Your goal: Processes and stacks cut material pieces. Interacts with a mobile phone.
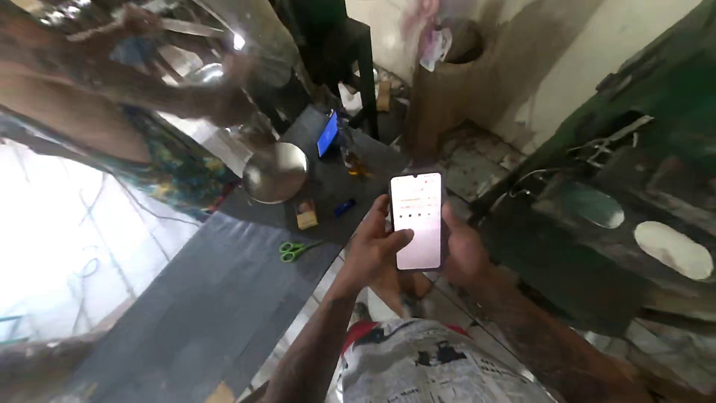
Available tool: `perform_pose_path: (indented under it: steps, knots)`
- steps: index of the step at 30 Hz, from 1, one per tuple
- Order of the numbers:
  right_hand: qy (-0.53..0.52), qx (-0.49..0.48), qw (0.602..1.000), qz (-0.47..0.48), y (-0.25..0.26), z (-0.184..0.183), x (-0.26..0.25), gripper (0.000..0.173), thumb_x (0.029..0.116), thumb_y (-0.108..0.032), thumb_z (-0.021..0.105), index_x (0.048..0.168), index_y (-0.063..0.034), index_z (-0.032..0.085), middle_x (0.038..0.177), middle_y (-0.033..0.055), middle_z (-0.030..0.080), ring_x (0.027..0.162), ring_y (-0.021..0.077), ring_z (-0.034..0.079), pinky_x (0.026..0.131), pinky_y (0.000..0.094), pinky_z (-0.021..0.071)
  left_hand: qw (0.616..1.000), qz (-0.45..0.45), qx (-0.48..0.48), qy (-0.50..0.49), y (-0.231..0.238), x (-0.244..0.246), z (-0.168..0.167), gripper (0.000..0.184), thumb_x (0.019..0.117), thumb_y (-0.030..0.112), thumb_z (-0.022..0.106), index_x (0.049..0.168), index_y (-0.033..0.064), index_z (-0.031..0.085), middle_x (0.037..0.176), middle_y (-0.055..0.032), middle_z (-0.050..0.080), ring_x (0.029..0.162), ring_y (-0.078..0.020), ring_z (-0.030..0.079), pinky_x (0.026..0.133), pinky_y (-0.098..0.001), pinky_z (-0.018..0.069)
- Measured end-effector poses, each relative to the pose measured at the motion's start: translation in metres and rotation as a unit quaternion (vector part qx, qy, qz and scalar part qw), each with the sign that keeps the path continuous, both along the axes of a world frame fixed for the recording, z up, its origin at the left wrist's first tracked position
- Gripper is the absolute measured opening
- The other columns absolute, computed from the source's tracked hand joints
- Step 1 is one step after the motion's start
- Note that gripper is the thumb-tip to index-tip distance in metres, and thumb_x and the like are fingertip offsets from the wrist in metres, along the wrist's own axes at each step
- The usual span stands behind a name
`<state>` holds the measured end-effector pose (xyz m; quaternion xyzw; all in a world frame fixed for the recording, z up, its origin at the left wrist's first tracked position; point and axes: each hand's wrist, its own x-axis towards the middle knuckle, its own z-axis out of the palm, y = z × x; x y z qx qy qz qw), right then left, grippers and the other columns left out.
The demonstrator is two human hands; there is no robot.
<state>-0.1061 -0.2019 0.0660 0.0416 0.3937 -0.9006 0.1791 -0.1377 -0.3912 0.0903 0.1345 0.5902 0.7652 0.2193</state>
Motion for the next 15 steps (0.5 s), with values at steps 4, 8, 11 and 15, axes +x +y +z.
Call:
perform_pose_path:
  steps: [4, 8, 11, 15]
  knots:
    - [0.000, -0.003, 1.000, -0.003, 0.011, 0.000, -0.001, 0.053, 0.1072, -0.057, 0.032, 0.135, -0.0203, 0.059, 0.116, 0.0057, 0.074, 0.106, 0.0176, 0.072, 0.091, 0.0404, 0.0614, 1.000, -0.003, -0.001, 0.000, 0.012, -0.002, 0.000, 0.058, 0.0952, -0.003, 0.053, 0.150, 0.0067, 0.037, 0.126, -0.0123, 0.064, 0.102, -0.0193, 0.070, 0.088, -0.0381, 0.0611]
    - [0.008, -0.007, 1.000, 0.002, 0.012, 0.000, -0.001, 0.054, 0.1068, -0.058, 0.033, 0.138, -0.0211, 0.057, 0.120, 0.0052, 0.072, 0.109, 0.0175, 0.071, 0.093, 0.0400, 0.0607, 1.000, 0.008, -0.021, 0.012, 0.011, -0.004, 0.002, 0.056, 0.0945, -0.004, 0.052, 0.149, 0.0059, 0.042, 0.128, -0.0118, 0.065, 0.100, -0.0185, 0.070, 0.085, -0.0366, 0.0612]
    - [0.003, 0.006, 1.000, -0.007, 0.002, 0.006, -0.001, 0.056, 0.1069, -0.058, 0.031, 0.136, -0.0197, 0.058, 0.117, 0.0061, 0.073, 0.107, 0.0180, 0.071, 0.091, 0.0397, 0.0612, 1.000, 0.000, -0.020, 0.022, 0.001, -0.008, 0.005, 0.052, 0.0956, -0.005, 0.051, 0.146, 0.0062, 0.046, 0.124, -0.0115, 0.067, 0.098, -0.0183, 0.070, 0.084, -0.0361, 0.0611]
    - [-0.022, 0.023, 0.999, -0.041, -0.019, 0.018, -0.001, 0.058, 0.1098, -0.052, 0.017, 0.134, -0.0188, 0.059, 0.115, 0.0062, 0.074, 0.106, 0.0173, 0.072, 0.090, 0.0390, 0.0614, 0.999, -0.011, -0.016, 0.039, -0.017, -0.017, 0.009, 0.047, 0.0957, -0.005, 0.050, 0.142, 0.0041, 0.050, 0.118, -0.0117, 0.069, 0.093, -0.0169, 0.071, 0.080, -0.0338, 0.0610]
